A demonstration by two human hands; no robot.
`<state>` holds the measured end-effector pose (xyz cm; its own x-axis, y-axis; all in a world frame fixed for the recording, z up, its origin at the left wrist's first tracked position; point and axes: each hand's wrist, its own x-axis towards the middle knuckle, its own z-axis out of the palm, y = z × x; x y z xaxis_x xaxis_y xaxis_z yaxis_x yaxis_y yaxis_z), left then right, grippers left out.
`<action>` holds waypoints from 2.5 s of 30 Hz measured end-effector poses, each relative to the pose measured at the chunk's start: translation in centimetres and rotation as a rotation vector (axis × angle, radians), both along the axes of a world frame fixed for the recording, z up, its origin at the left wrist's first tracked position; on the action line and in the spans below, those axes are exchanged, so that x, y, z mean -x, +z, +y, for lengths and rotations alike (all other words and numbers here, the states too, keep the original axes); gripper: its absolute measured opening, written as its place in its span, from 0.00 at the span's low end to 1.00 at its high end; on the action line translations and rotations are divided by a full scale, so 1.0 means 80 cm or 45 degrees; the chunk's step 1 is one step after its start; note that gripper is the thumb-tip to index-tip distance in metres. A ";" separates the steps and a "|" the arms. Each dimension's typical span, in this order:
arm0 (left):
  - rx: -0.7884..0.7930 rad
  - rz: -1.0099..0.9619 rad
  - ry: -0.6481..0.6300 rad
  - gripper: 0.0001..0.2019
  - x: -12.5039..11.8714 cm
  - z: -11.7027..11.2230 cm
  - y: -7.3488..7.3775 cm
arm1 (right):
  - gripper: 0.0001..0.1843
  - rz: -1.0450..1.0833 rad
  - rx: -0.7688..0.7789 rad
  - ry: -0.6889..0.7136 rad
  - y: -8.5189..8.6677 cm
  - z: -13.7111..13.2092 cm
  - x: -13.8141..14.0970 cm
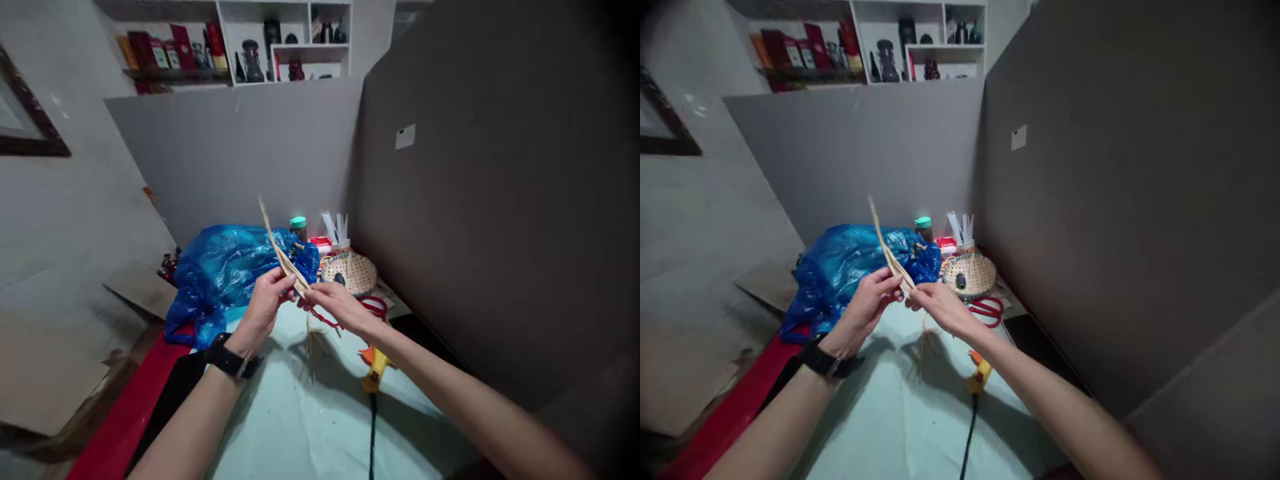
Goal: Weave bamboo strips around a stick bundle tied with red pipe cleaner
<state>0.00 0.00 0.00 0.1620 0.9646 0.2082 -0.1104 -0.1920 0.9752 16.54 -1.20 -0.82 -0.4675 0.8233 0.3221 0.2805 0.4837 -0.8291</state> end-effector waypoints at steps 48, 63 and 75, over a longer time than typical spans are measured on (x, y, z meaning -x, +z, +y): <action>-0.031 0.523 -0.009 0.09 -0.011 -0.020 -0.058 | 0.05 0.544 0.568 0.025 -0.063 0.001 0.008; -0.075 0.678 0.247 0.08 -0.006 -0.024 -0.079 | 0.08 0.051 0.083 -0.251 -0.081 0.000 0.005; -0.207 0.875 0.148 0.07 -0.015 -0.036 -0.078 | 0.06 0.353 0.428 -0.066 -0.089 -0.002 0.006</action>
